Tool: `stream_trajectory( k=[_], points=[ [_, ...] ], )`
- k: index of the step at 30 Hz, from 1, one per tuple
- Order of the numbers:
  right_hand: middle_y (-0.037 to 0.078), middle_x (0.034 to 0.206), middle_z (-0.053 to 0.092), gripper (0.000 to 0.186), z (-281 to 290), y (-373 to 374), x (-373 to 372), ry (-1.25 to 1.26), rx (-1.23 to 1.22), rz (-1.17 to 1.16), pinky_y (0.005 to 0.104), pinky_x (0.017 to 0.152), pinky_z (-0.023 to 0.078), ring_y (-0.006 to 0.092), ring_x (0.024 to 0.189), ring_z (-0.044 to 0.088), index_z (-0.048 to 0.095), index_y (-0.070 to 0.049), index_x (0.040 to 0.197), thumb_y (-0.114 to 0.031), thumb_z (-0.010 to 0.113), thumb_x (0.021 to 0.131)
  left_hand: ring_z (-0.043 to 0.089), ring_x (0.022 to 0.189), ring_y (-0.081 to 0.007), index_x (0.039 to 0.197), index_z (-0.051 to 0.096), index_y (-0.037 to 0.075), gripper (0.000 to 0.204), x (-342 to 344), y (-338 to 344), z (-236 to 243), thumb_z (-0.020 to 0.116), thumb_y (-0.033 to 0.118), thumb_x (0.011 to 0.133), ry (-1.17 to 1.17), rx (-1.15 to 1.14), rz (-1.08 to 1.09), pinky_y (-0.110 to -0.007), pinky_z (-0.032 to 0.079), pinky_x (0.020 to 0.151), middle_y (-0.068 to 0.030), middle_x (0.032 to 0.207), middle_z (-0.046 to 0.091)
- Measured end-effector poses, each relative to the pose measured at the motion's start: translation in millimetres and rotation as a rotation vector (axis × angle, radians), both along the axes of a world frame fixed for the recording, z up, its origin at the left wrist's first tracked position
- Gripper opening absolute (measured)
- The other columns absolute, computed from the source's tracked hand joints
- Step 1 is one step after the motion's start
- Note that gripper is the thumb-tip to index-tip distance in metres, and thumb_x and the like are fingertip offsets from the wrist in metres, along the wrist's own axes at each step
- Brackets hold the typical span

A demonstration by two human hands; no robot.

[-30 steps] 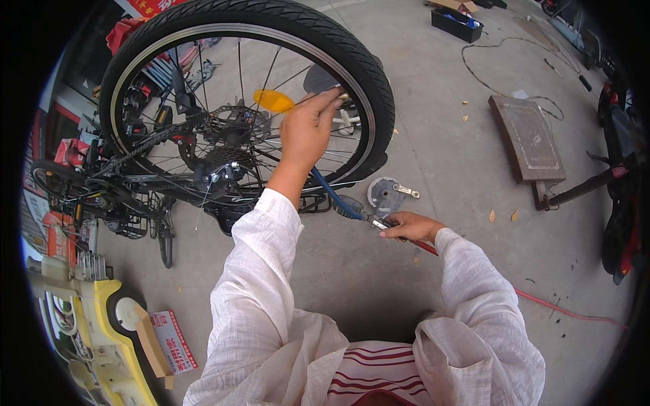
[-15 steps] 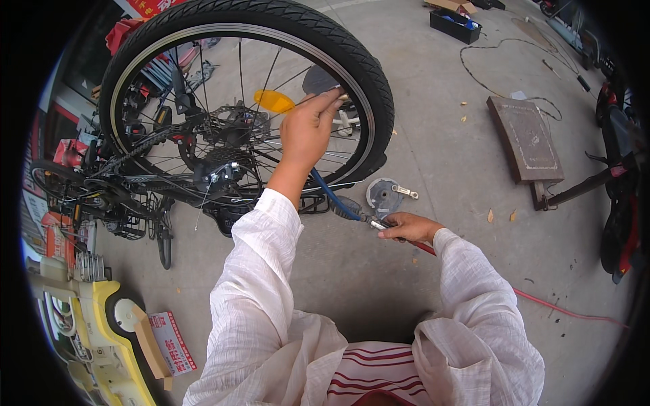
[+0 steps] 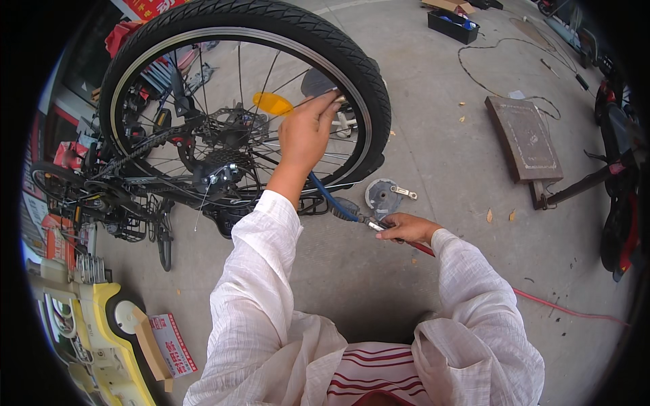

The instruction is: The person removes a bicycle tire from the rim, inspects the inner tube, and reattaches the tire. They then connect an air hose to the valve and inflate the tire.

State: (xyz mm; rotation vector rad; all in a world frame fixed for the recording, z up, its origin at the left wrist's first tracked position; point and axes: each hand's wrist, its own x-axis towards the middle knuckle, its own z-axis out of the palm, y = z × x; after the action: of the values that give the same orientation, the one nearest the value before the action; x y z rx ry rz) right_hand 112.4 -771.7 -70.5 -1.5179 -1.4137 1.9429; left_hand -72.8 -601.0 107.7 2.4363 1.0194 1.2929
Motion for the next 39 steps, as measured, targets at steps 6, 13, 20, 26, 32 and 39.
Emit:
stream_trajectory(
  k=[6, 13, 20, 26, 32, 39],
  points=[
    [-0.002, 0.07, 0.049, 0.045, 1.5, -0.3, -0.7, -0.014, 0.014, -0.002, 0.0259, 0.056, 0.033, 0.0087, 0.064, 0.044, 0.06, -0.007, 0.093, -0.049, 0.07, 0.083, 0.066, 0.093, -0.0328, 0.118, 0.064, 0.006, 0.03, 1.8, -3.1, -3.3, 0.062, 0.021, 0.093, 0.072, 0.089, 0.089, -0.036, 0.052, 0.079, -0.0132, 0.109, 0.068],
    [-0.002, 0.07, 0.049, 0.044, 2.2, -2.0, -0.2, -0.073, 0.025, 0.04, 0.0262, 0.056, 0.033, 0.0094, 0.064, 0.043, 0.061, -0.007, 0.093, -0.049, 0.069, 0.083, 0.065, 0.095, -0.0342, 0.115, 0.064, 0.004, 0.026, 5.6, -2.1, -4.7, 0.059, 0.019, 0.094, 0.008, 0.099, 0.097, -0.037, 0.05, 0.083, -0.0137, 0.113, 0.063],
    [-0.001, 0.069, 0.049, 0.045, 4.4, -5.5, -3.0, -0.087, 0.018, 0.036, 0.0274, 0.056, 0.032, 0.0109, 0.063, 0.043, 0.062, -0.006, 0.092, -0.049, 0.07, 0.082, 0.065, 0.095, -0.0333, 0.113, 0.065, 0.005, 0.026, 9.1, -10.2, 1.9, 0.058, 0.022, 0.095, 0.006, 0.003, 0.042, -0.037, 0.05, 0.081, -0.0152, 0.103, 0.067],
    [-0.001, 0.069, 0.048, 0.046, -2.9, -4.4, -4.6, -0.108, 0.054, 0.083, 0.0283, 0.054, 0.032, 0.0113, 0.061, 0.042, 0.062, -0.005, 0.091, -0.049, 0.07, 0.082, 0.063, 0.088, -0.036, 0.107, 0.067, 0.006, 0.025, 16.5, -13.9, 3.0, 0.058, 0.026, 0.094, 0.021, 0.002, 0.046, -0.04, 0.049, 0.074, -0.0143, 0.094, 0.067],
    [0.0, 0.069, 0.049, 0.047, -5.8, -6.7, -4.0, -0.123, 0.062, 0.088, 0.0289, 0.055, 0.033, 0.012, 0.061, 0.043, 0.062, -0.004, 0.09, -0.05, 0.069, 0.082, 0.063, 0.084, -0.0366, 0.102, 0.068, 0.007, 0.023, 17.1, -14.1, -1.2, 0.059, 0.027, 0.093, 0.067, -0.02, 0.04, -0.042, 0.049, 0.071, -0.0139, 0.089, 0.066],
    [0.0, 0.069, 0.05, 0.047, 8.5, -5.3, -9.4, -0.182, 0.041, 0.121, 0.0298, 0.057, 0.035, 0.0127, 0.063, 0.045, 0.063, -0.004, 0.092, -0.05, 0.068, 0.082, 0.063, 0.085, -0.0364, 0.101, 0.068, 0.008, 0.022, 16.4, -14.1, -6.1, 0.06, 0.025, 0.092, 0.032, -0.011, 0.035, -0.041, 0.049, 0.071, -0.0129, 0.09, 0.066]
  ],
)
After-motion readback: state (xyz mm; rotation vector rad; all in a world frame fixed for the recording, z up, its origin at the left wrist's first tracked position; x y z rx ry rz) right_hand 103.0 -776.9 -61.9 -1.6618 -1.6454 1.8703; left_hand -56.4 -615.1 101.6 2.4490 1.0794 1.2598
